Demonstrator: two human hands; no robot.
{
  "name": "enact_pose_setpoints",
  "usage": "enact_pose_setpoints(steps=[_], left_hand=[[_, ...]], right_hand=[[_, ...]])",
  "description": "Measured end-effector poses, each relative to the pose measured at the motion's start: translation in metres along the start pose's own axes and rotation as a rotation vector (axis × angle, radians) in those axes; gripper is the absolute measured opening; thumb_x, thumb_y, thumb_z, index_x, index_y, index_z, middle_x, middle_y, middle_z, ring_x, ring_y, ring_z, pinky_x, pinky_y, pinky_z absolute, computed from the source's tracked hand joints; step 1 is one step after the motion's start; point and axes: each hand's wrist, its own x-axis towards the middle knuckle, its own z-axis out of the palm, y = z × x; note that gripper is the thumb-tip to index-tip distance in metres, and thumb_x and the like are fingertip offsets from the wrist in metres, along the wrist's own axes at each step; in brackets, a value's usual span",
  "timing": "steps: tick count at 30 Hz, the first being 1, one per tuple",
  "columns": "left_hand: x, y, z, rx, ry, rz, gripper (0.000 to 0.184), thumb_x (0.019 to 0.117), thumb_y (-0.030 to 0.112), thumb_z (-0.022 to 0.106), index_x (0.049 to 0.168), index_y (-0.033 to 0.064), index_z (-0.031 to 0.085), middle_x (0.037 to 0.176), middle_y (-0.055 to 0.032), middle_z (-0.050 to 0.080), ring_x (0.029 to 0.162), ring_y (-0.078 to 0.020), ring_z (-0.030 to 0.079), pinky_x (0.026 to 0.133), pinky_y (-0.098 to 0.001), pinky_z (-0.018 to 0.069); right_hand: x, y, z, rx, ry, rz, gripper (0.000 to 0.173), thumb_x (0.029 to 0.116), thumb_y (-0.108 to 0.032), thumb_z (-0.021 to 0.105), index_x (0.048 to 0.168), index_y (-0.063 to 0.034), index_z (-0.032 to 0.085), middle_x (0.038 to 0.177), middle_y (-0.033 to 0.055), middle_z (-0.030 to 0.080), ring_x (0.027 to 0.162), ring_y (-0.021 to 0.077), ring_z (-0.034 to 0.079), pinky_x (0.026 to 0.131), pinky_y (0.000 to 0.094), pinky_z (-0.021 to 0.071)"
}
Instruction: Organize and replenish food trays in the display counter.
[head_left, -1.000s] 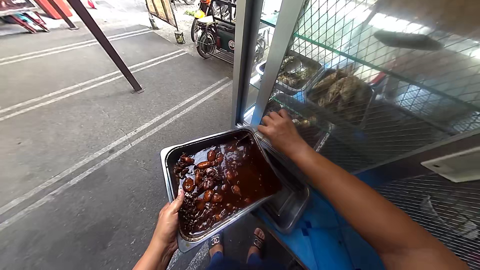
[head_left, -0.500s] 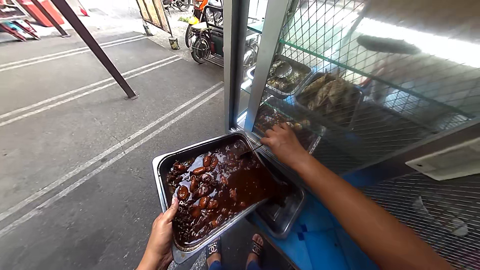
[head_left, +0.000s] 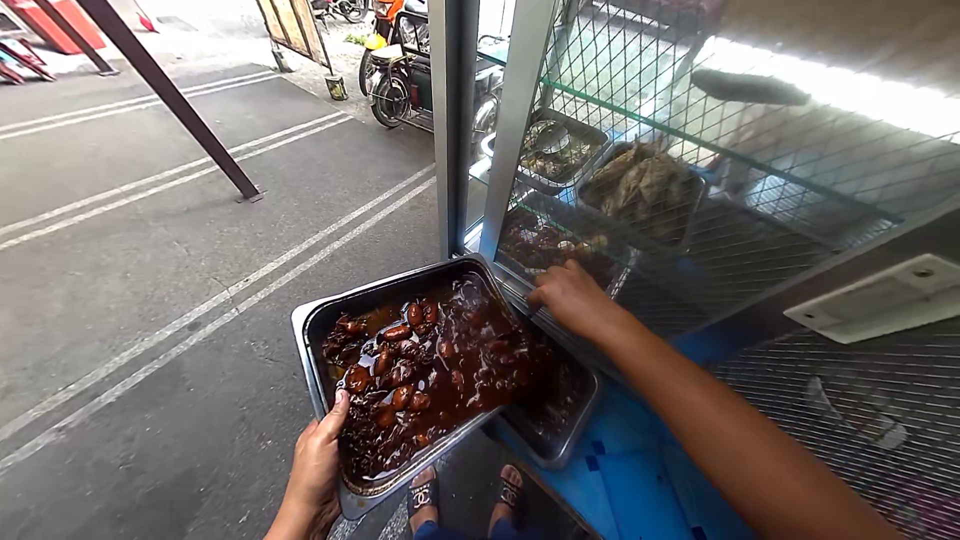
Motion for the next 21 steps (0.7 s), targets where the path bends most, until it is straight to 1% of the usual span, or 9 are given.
enact_pose_setpoints(steps=[4, 7, 10, 14, 18, 21], left_hand=[[0.001, -0.001, 0.000, 0.022, 0.009, -0.004, 0.043, 0.1116, 0.032, 0.037, 0.124, -0.0018, 0.062, 0.103, -0.0168, 0.073, 0.091, -0.0238, 0.074, 0.080, -0.0427, 0.0628], [0.001, 0.000, 0.002, 0.062, 0.035, -0.002, 0.044, 0.1115, 0.032, 0.038, 0.123, -0.0012, 0.063, 0.101, -0.0155, 0.074, 0.090, -0.0223, 0.074, 0.080, -0.0416, 0.0627], [0.003, 0.000, 0.003, 0.080, 0.046, 0.007, 0.043, 0.1113, 0.033, 0.039, 0.123, -0.0009, 0.063, 0.100, -0.0147, 0.074, 0.089, -0.0216, 0.074, 0.079, -0.0407, 0.0629], [0.006, 0.002, 0.007, 0.092, 0.060, 0.032, 0.042, 0.1106, 0.032, 0.042, 0.121, -0.0014, 0.064, 0.099, -0.0143, 0.074, 0.088, -0.0209, 0.074, 0.079, -0.0399, 0.0631], [0.010, 0.004, 0.007, 0.091, 0.050, 0.030, 0.041, 0.1102, 0.032, 0.042, 0.120, -0.0013, 0.065, 0.098, -0.0144, 0.074, 0.087, -0.0214, 0.074, 0.078, -0.0404, 0.0631], [0.013, 0.005, 0.007, 0.078, 0.040, 0.017, 0.041, 0.1102, 0.032, 0.042, 0.121, -0.0010, 0.064, 0.099, -0.0148, 0.074, 0.088, -0.0218, 0.074, 0.078, -0.0413, 0.0630]], right_hand=[[-0.007, 0.001, 0.003, 0.007, -0.047, -0.014, 0.036, 0.0932, 0.003, 0.061, 0.114, -0.0220, 0.078, 0.109, 0.0079, 0.073, 0.110, 0.0293, 0.065, 0.100, 0.0514, 0.0435], [-0.017, 0.004, 0.003, 0.025, -0.048, -0.014, 0.037, 0.0946, 0.002, 0.059, 0.114, -0.0223, 0.078, 0.109, 0.0081, 0.073, 0.108, 0.0295, 0.065, 0.100, 0.0518, 0.0440], [-0.029, 0.012, 0.010, 0.013, 0.027, -0.001, 0.035, 0.0901, 0.002, 0.067, 0.110, -0.0240, 0.079, 0.105, 0.0070, 0.074, 0.103, 0.0295, 0.066, 0.096, 0.0520, 0.0464], [-0.050, 0.021, 0.014, 0.021, 0.093, 0.051, 0.039, 0.0863, 0.005, 0.070, 0.112, -0.0230, 0.080, 0.104, 0.0084, 0.074, 0.102, 0.0307, 0.067, 0.095, 0.0521, 0.0489], [-0.073, 0.027, 0.025, 0.007, 0.266, 0.055, 0.040, 0.0788, 0.010, 0.075, 0.105, -0.0194, 0.081, 0.092, 0.0095, 0.073, 0.092, 0.0329, 0.068, 0.085, 0.0525, 0.0532], [-0.088, 0.029, 0.033, -0.007, 0.333, 0.083, 0.038, 0.0776, 0.011, 0.075, 0.102, -0.0185, 0.080, 0.087, 0.0087, 0.072, 0.090, 0.0333, 0.068, 0.083, 0.0523, 0.0539]])
